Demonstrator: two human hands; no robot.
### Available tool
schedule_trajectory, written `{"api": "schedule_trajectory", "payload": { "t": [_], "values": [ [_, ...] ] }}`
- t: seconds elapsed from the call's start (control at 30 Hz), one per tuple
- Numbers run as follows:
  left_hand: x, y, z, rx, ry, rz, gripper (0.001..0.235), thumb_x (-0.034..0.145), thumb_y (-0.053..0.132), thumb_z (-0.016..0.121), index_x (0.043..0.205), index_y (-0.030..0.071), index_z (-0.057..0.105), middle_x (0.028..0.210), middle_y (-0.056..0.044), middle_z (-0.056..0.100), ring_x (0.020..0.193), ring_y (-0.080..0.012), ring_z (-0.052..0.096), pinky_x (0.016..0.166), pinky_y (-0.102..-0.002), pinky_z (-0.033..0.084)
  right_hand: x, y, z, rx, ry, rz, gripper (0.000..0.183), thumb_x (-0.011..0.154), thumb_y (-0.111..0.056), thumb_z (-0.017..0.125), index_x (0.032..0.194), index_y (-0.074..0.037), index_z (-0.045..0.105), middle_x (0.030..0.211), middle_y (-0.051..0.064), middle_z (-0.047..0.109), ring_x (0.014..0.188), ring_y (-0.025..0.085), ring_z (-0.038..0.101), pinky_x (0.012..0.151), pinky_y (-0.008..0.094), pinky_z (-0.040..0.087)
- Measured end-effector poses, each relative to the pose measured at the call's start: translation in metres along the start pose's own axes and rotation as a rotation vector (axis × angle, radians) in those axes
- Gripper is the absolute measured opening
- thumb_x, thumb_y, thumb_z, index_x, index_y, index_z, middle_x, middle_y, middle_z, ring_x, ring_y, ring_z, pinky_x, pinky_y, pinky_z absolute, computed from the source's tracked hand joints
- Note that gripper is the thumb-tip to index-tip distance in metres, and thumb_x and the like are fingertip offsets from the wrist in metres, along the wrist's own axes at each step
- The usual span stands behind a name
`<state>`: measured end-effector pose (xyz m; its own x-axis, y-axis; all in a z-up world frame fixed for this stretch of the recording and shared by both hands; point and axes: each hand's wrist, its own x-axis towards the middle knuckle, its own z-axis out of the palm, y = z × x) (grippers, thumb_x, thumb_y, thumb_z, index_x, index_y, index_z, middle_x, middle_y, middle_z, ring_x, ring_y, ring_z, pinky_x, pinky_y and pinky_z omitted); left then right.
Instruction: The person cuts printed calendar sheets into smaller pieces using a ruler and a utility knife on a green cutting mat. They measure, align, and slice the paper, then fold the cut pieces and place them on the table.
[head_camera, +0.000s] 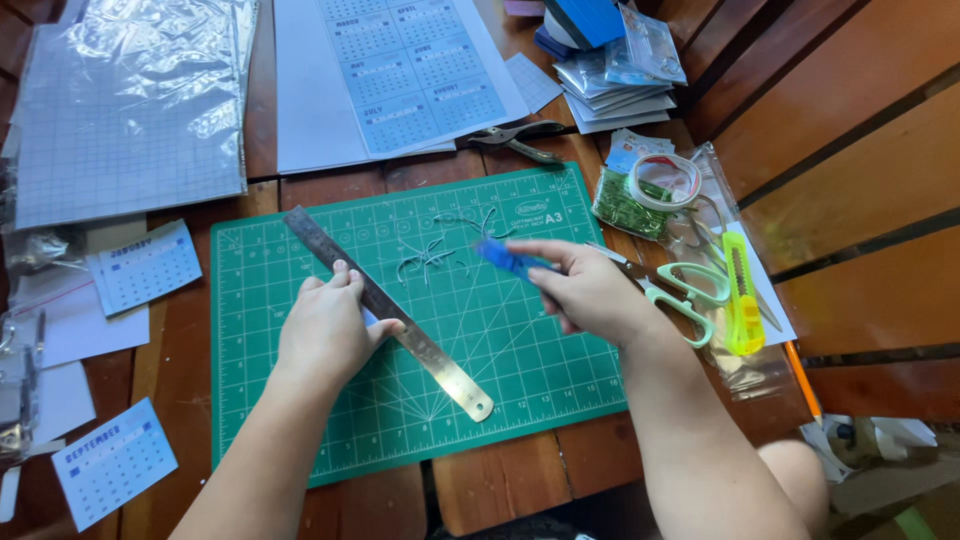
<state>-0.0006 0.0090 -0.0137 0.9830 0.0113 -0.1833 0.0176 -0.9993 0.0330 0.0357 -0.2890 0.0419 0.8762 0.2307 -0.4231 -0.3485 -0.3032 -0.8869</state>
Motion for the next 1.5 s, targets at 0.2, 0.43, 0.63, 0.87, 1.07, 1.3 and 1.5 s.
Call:
{"api": "schedule_trajectory", "payload": {
  "t": [0.2,0.43,0.63,0.87,1.07,1.3,1.5],
  "values": [
    [-0.004,0.003,-0.004,0.003,0.034,-0.006,0.087,0.075,0.06,0.081,0.141,0.006,0.063,0.151,-0.013,0.06,0.119,-0.0346,0.067,0.102,-0.039,0.054,0.015,0.015,0.029,-0.035,0.008,-0.263,0.061,0.094,-0.005,0.056,0.151,-0.027,0.054,0.067,0.012,0.064,0.043,0.024,0.067,0.038,0.029,0.054],
    [0.0,0.004,0.0,0.013,0.023,-0.028,0.088,0.073,0.061,0.082,0.142,0.009,0.064,0.151,-0.01,0.06,0.119,-0.0314,0.066,0.101,-0.037,0.056,0.01,-0.006,0.09,-0.358,-0.072,-0.248,0.056,0.098,-0.02,0.05,0.153,-0.033,0.046,0.118,0.026,0.072,0.105,0.051,0.07,0.088,0.056,0.059],
    [0.005,-0.004,0.015,0.023,0.015,-0.036,0.089,0.071,0.06,0.083,0.142,0.01,0.063,0.151,-0.009,0.06,0.12,-0.0297,0.065,0.101,-0.036,0.056,0.035,0.009,0.135,-0.736,-0.056,-0.327,0.051,0.102,-0.026,0.045,0.153,-0.03,0.04,0.103,0.017,0.073,0.092,0.043,0.074,0.078,0.055,0.06],
    [0.006,0.0,0.008,0.044,0.008,-0.02,0.084,0.074,0.053,0.084,0.141,0.008,0.064,0.148,-0.012,0.062,0.119,-0.0297,0.066,0.101,-0.035,0.056,0.042,0.004,0.148,-0.806,-0.003,-0.403,0.046,0.104,-0.015,0.04,0.149,-0.015,0.051,0.088,0.018,0.074,0.081,0.038,0.076,0.07,0.048,0.062],
    [0.008,-0.002,0.014,0.047,0.001,-0.017,0.084,0.074,0.053,0.083,0.141,0.007,0.064,0.148,-0.013,0.061,0.119,-0.0305,0.066,0.102,-0.036,0.056,0.038,-0.001,0.151,-0.852,0.01,-0.417,0.043,0.105,-0.015,0.041,0.145,-0.014,0.054,0.084,0.016,0.074,0.078,0.036,0.077,0.067,0.047,0.062],
    [0.004,0.004,0.002,0.025,-0.026,-0.029,0.082,0.076,0.048,0.084,0.142,0.004,0.063,0.149,-0.014,0.06,0.122,-0.0309,0.064,0.104,-0.038,0.056,0.035,-0.007,0.154,-0.884,0.005,-0.391,0.046,0.104,-0.012,0.038,0.148,-0.015,0.051,0.088,0.02,0.072,0.084,0.042,0.076,0.075,0.053,0.061],
    [0.004,0.003,0.002,0.012,-0.033,-0.038,0.082,0.076,0.048,0.084,0.142,0.005,0.062,0.15,-0.013,0.06,0.123,-0.0297,0.063,0.103,-0.037,0.056,0.034,-0.007,0.157,-0.897,-0.006,-0.388,0.046,0.103,-0.011,0.038,0.146,-0.015,0.052,0.089,0.02,0.073,0.086,0.043,0.076,0.076,0.054,0.061]
  ]
}}
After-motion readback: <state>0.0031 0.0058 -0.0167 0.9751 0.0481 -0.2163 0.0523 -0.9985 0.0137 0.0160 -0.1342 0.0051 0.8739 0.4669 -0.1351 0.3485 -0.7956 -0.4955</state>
